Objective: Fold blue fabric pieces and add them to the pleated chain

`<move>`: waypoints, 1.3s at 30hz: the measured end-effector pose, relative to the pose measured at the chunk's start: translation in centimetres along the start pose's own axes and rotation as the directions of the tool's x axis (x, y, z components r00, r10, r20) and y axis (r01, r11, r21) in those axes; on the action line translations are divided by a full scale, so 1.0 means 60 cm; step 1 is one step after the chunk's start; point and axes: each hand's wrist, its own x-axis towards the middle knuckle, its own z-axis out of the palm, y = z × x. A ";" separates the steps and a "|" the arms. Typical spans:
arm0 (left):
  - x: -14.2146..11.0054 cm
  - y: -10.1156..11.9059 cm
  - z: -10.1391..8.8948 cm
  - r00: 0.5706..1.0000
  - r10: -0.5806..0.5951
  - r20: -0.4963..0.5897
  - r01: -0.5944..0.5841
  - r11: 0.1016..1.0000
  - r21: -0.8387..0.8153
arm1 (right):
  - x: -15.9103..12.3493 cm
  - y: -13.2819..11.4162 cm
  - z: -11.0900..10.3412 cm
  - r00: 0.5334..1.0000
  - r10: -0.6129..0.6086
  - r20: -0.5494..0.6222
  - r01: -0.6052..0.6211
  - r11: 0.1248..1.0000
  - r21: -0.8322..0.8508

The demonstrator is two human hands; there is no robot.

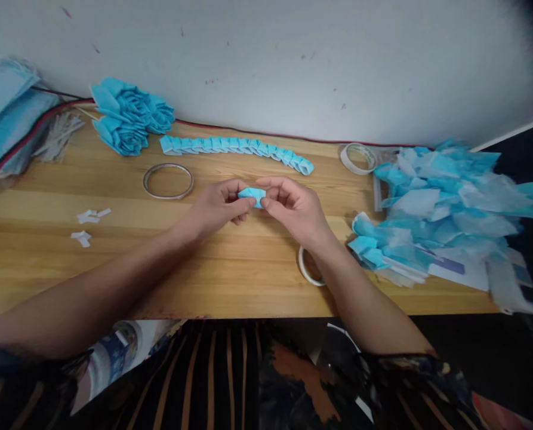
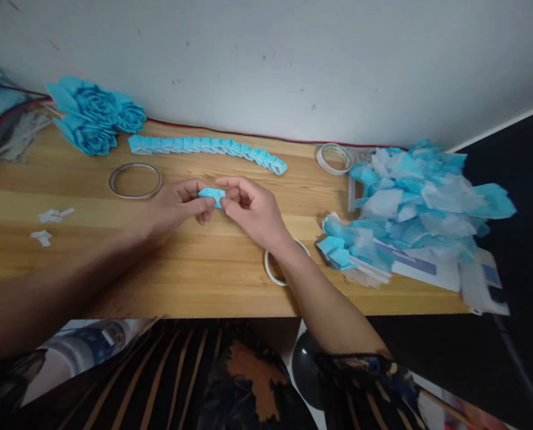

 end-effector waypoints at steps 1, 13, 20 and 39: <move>0.000 0.000 0.000 1.000 0.001 -0.002 -0.001 1.000 0.001 | 0.000 -0.001 0.000 1.000 0.004 0.005 -0.004 1.000 0.006; -0.001 0.002 0.002 0.999 -0.014 0.031 0.013 0.999 0.033 | 0.000 0.002 0.001 1.000 -0.028 -0.009 0.028 0.999 0.039; 0.000 0.004 -0.004 0.998 0.004 -0.061 -0.002 0.999 0.040 | 0.010 -0.009 -0.046 0.986 -0.069 -0.151 0.065 0.997 -0.034; 0.004 -0.003 -0.007 0.990 0.049 -0.131 -0.049 0.999 -0.001 | -0.058 0.004 -0.069 0.985 0.052 -0.162 -0.165 0.527 -0.834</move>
